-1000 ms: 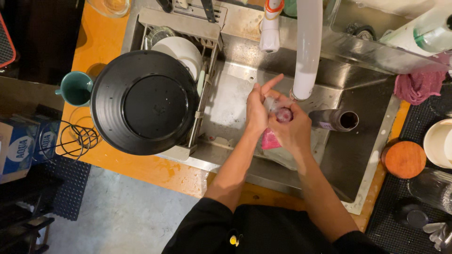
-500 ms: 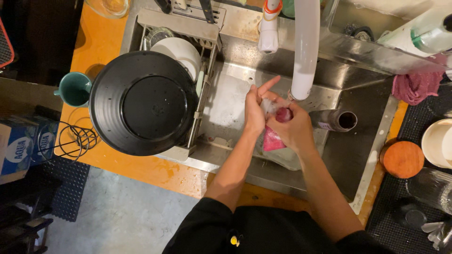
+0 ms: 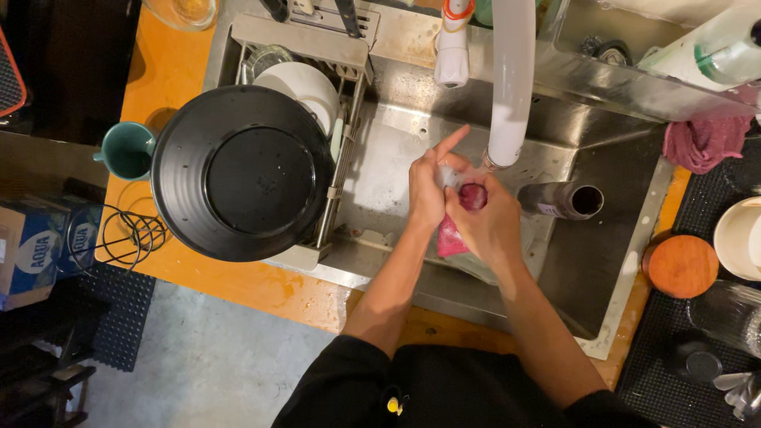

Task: The person scrubs a small white plastic part with a pink cloth under running water, then uses a knife to scrape residue from the part's opening. After rinsing, the person moves to the espresso machine, picks up a metal pitcher, and returns to the sink to place the pitcher in the sink.

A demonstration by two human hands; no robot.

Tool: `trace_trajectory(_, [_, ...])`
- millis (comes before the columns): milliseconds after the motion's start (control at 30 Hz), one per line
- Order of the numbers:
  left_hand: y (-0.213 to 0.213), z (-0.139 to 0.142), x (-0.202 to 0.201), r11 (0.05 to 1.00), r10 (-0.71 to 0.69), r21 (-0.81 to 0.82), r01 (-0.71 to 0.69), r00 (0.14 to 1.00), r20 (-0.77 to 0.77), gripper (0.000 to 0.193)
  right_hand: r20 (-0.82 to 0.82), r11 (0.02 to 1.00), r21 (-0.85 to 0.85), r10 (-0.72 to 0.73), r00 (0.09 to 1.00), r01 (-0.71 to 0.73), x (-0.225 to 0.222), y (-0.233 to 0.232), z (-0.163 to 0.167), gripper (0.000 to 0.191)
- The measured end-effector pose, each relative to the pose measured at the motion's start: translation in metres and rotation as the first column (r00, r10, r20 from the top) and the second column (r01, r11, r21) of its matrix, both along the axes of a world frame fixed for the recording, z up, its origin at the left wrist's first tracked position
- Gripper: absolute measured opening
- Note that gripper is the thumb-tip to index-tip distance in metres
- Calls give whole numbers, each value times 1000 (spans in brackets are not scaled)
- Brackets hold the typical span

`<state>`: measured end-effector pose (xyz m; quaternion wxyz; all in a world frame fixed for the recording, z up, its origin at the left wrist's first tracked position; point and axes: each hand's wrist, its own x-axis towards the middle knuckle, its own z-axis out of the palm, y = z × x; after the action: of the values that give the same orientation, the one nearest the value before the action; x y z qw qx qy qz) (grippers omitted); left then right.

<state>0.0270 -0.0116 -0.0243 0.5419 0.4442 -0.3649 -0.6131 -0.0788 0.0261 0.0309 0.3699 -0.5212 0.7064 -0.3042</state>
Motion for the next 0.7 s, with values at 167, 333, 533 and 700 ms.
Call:
trace_trajectory(167, [1,4,-1,996,7,-91,2,995,99,65,89,997,-16,-78,993,80,0,0,-5,31])
trace_trajectory(333, [3,7,-7,996,2,-90,6,995,98,65,112,995,50,-94,989,88,-5,-5,-17,29])
trace_trajectory(533, [6,4,-8,978,43,-208,-12,988,146,52,157,991,34,-136,978,133,-15,-5,-33,31])
trace_trajectory(700, [-3,-19,-10,999,-3,43,10,987,-163,49,249,993,-72,-71,966,91,-19,-3,-37,23])
